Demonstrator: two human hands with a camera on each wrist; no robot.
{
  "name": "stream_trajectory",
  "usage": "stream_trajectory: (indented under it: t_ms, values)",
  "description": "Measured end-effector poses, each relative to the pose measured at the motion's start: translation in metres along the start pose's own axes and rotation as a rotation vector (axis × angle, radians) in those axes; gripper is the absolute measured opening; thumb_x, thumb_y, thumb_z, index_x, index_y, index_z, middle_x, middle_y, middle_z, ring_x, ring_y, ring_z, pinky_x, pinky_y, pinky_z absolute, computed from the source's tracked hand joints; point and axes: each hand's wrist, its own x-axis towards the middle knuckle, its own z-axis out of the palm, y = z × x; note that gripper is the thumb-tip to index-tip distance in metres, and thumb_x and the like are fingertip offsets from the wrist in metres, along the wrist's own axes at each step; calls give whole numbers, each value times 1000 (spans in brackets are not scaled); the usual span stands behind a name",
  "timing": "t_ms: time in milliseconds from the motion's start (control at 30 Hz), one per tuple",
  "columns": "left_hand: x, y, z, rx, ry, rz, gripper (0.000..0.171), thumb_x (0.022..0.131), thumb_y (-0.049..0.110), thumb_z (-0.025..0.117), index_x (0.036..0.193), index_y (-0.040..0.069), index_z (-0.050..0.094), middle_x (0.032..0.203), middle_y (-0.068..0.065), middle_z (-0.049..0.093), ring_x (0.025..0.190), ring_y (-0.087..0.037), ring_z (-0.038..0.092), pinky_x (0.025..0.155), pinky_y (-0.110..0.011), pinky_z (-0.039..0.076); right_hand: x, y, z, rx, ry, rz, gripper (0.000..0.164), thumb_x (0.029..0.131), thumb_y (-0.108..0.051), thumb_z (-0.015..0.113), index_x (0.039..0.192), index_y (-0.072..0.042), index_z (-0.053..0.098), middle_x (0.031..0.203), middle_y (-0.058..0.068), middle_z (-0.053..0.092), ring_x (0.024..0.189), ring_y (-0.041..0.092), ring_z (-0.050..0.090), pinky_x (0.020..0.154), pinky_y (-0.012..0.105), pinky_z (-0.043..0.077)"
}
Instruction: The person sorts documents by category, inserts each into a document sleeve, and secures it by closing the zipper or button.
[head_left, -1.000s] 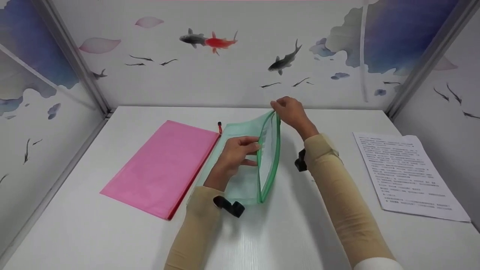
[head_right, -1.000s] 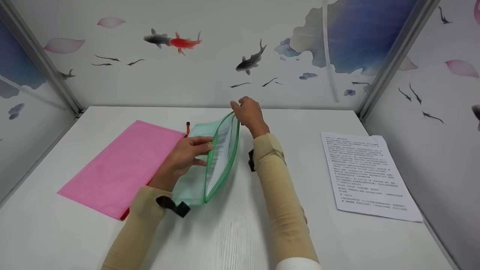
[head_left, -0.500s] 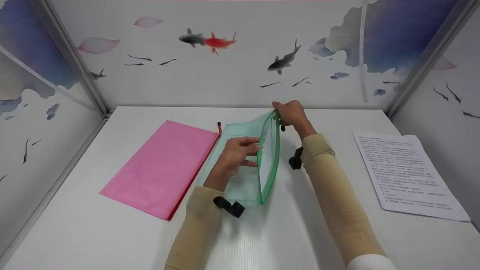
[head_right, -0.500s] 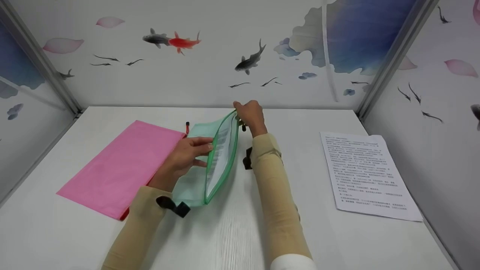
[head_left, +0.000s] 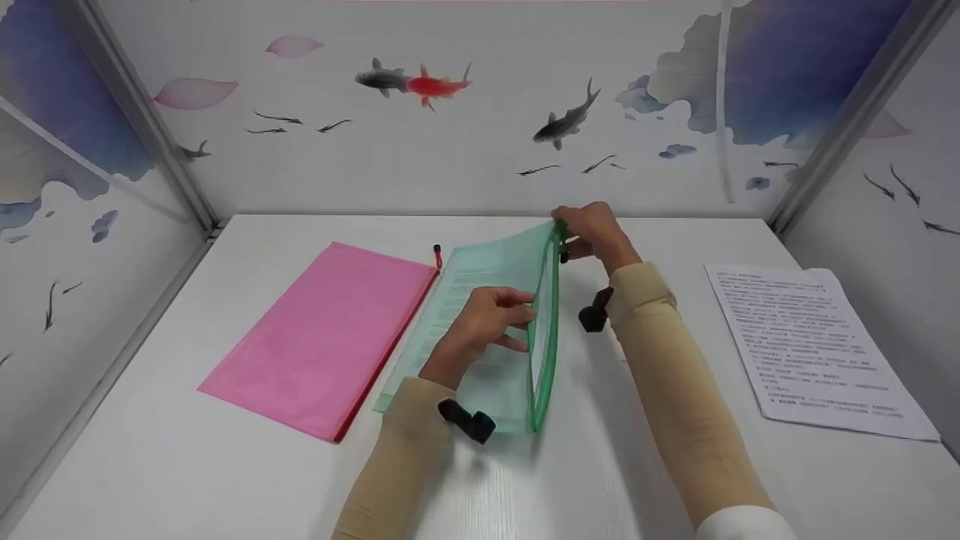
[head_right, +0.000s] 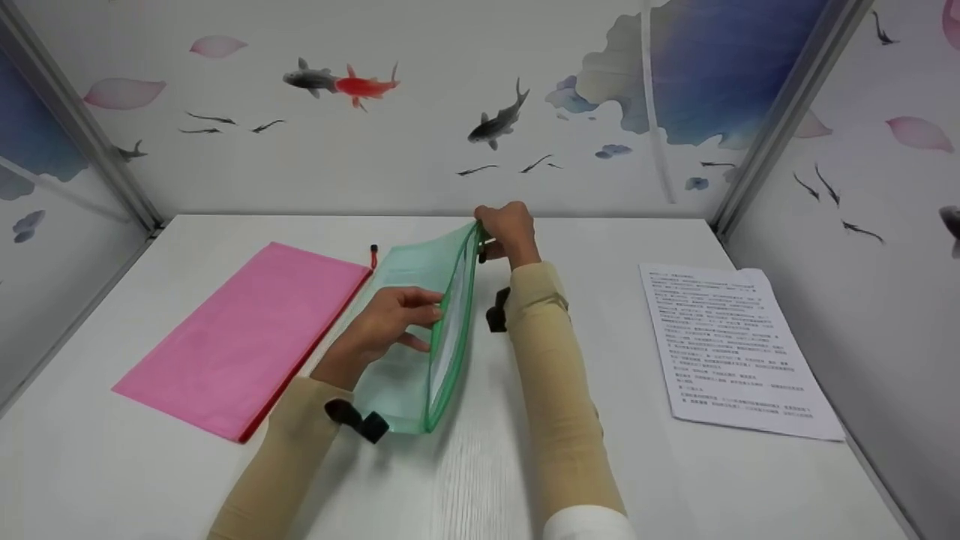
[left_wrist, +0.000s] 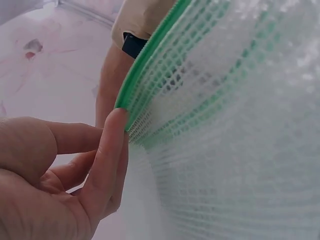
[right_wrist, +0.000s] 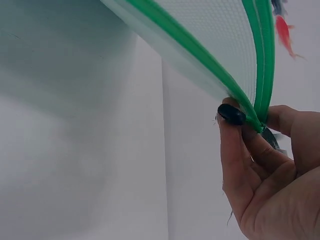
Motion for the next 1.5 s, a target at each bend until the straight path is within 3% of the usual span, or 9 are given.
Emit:
stream_trajectory:
  t_ms: [400,700,900,1100,1300,1500]
  values:
    - [5,-14,22,72,10,-77,24,93,5,67,117,5,70,103,-10,67,86,-18,70,61,-32,63,-5,-6,-7,-21,-49,43,34,100,-29,56,115,1,62,111,14,64,67,13,72,66,26,61]
    - [4,-16,33,95,-3,-46,22,94,12,68,116,7,70,101,-10,69,85,-17,69,60,-31,62,-9,-9,-9,-7,-70,47,34,101,-27,57,115,3,62,109,15,65,62,11,70,65,25,60]
    - [4,-5,34,44,21,8,22,97,18,65,114,5,71,104,-11,69,84,-18,70,63,-32,63,-9,-11,-9,-36,-68,52,34,101,-27,55,114,3,62,105,13,65,62,11,70,67,25,61]
    - [12,19,40,19,8,21,26,99,25,64,115,5,70,106,-13,69,84,-18,72,64,-34,63,-12,-13,-7,7,-85,31,32,101,-26,57,111,3,63,97,11,65,58,11,70,62,25,60]
    - [30,45,48,-33,-25,-53,35,101,30,60,122,3,67,117,-19,71,90,-21,75,69,-36,64,-14,-16,-6,2,-83,13,34,101,-26,58,112,5,64,93,11,66,58,11,70,61,25,60]
    - [46,50,54,-141,18,-135,40,102,32,58,127,1,63,114,-18,73,92,-25,76,74,-39,64,-15,-17,-7,-38,-73,16,38,101,-26,57,119,7,64,101,12,65,62,10,71,66,23,61]
